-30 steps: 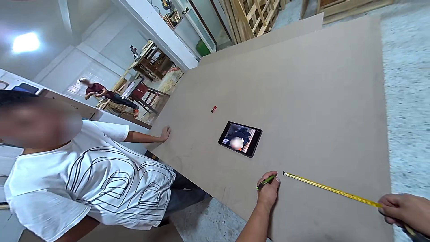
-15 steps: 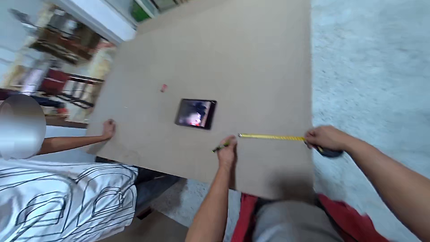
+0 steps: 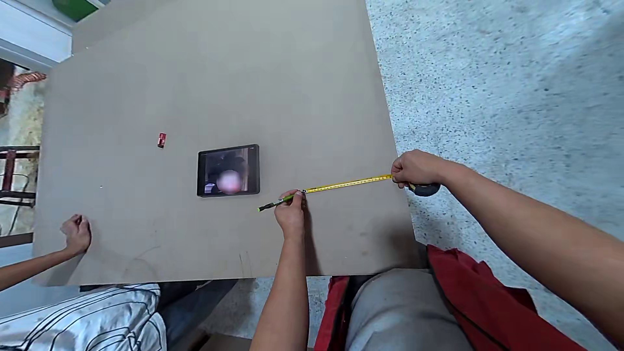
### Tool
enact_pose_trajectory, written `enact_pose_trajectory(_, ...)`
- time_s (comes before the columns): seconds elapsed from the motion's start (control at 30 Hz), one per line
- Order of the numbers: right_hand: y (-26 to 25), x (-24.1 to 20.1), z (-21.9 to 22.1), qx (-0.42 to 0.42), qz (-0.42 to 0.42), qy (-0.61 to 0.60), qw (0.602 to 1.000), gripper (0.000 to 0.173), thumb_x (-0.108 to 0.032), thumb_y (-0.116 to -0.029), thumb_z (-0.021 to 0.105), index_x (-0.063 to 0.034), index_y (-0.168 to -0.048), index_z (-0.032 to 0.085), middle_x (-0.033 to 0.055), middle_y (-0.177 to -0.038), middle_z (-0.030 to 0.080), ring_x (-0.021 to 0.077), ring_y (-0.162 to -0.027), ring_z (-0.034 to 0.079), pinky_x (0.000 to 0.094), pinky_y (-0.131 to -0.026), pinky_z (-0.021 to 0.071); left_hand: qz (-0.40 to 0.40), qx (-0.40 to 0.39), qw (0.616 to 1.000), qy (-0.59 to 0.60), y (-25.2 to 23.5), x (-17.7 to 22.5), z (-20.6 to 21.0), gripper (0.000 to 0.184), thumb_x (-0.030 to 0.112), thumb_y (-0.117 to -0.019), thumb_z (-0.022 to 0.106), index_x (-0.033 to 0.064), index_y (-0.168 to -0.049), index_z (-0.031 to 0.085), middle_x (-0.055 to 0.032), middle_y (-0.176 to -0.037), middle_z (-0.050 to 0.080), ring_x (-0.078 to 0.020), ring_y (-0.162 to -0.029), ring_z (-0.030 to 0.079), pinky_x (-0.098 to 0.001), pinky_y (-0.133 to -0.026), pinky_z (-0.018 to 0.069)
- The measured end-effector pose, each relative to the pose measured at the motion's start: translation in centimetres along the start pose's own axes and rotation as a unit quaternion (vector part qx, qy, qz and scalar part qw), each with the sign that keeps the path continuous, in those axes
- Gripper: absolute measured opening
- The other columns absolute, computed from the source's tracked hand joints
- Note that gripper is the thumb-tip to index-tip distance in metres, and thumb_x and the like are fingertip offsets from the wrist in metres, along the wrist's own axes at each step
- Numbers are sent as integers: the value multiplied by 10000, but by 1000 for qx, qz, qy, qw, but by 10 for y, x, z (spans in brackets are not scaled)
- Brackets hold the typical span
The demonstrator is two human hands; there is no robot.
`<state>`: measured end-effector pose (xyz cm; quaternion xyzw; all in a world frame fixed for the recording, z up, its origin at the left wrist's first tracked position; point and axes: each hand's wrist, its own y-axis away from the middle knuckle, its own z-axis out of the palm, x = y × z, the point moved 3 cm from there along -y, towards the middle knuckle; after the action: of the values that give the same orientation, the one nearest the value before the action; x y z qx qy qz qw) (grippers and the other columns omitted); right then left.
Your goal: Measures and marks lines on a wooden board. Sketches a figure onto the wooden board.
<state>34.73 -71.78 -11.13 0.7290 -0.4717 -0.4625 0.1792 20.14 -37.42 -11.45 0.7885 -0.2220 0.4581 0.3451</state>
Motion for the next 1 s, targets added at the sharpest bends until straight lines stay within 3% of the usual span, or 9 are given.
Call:
enact_pose_trajectory(0.23, 3, -4, -1, -9, 10, -10, 1000, 291, -287, -1021, 632, -189, -758, 709, -68, -694, 714, 112, -637, 661, 423, -665, 538, -9, 2, 978, -208, -10, 15, 8, 128, 198, -905, 784, 103, -972, 731, -70, -839, 733, -206, -738, 703, -460, -704, 585)
enact_pose_trajectory(0.4, -14, -2, -26, 6, 15, -20, 1000, 272, -276, -1029, 616, -166, -812, 739, -11, -721, 726, 170, -621, 660, 473, -625, 530, -4, -38, 961, -276, -43, 39, 27, 215, 273, -927, 735, 84, -1026, 750, -119, -899, 737, -285, -847, 718, -558, -803, 579)
enact_pose_trajectory(0.53, -37, -7, -64, 22, 31, -29, 999, 249, -264, -1015, 642, -146, -818, 739, 8, -750, 744, 178, -659, 684, 498, -674, 545, 3, -53, 966, -252, -84, 59, 47, 193, 236, -898, 735, 88, -1020, 743, -87, -881, 748, -243, -808, 737, -511, -783, 611)
enact_pose_trajectory(0.63, -39, -9, -68, 19, 34, -28, 999, 245, -261, -1011, 656, -145, -813, 740, 4, -752, 751, 167, -659, 698, 478, -679, 570, -11, -48, 967, -250, -89, 62, 50, 163, 217, -875, 735, 97, -986, 740, -73, -846, 746, -222, -756, 735, -484, -735, 619)
enact_pose_trajectory(0.73, -21, -8, -43, 25, 14, -9, 1000, 278, -288, -1012, 646, -180, -771, 734, -16, -715, 733, 174, -641, 679, 511, -650, 546, -25, -38, 966, -254, -62, 51, 37, 169, 232, -891, 725, 96, -991, 738, -77, -830, 740, -233, -742, 731, -500, -717, 617)
enact_pose_trajectory(0.83, 12, -4, 7, 19, 6, -15, 1000, 251, -308, -1027, 618, -207, -835, 744, -36, -740, 725, 167, -679, 680, 509, -680, 553, -35, -37, 965, -257, -15, 22, 8, 222, 280, -935, 711, 86, -1042, 717, -96, -847, 735, -258, -748, 730, -530, -717, 618)
enact_pose_trajectory(0.93, 49, 1, 62, 12, -15, -30, 999, 202, -291, -1012, 644, -207, -859, 745, -24, -732, 709, 172, -669, 676, 501, -664, 566, -51, -22, 973, -223, 41, -11, -27, 204, 289, -962, 728, 101, -1039, 703, -74, -822, 729, -229, -704, 719, -490, -677, 623)
enact_pose_trajectory(1.0, 69, 7, 94, -16, -18, -43, 999, 178, -317, -999, 654, -202, -902, 748, -1, -769, 706, 190, -725, 686, 517, -711, 574, -71, -11, 988, -136, 73, -32, -49, 139, 187, -986, 707, 57, -1035, 705, -87, -808, 743, -222, -683, 730, -433, -669, 643)
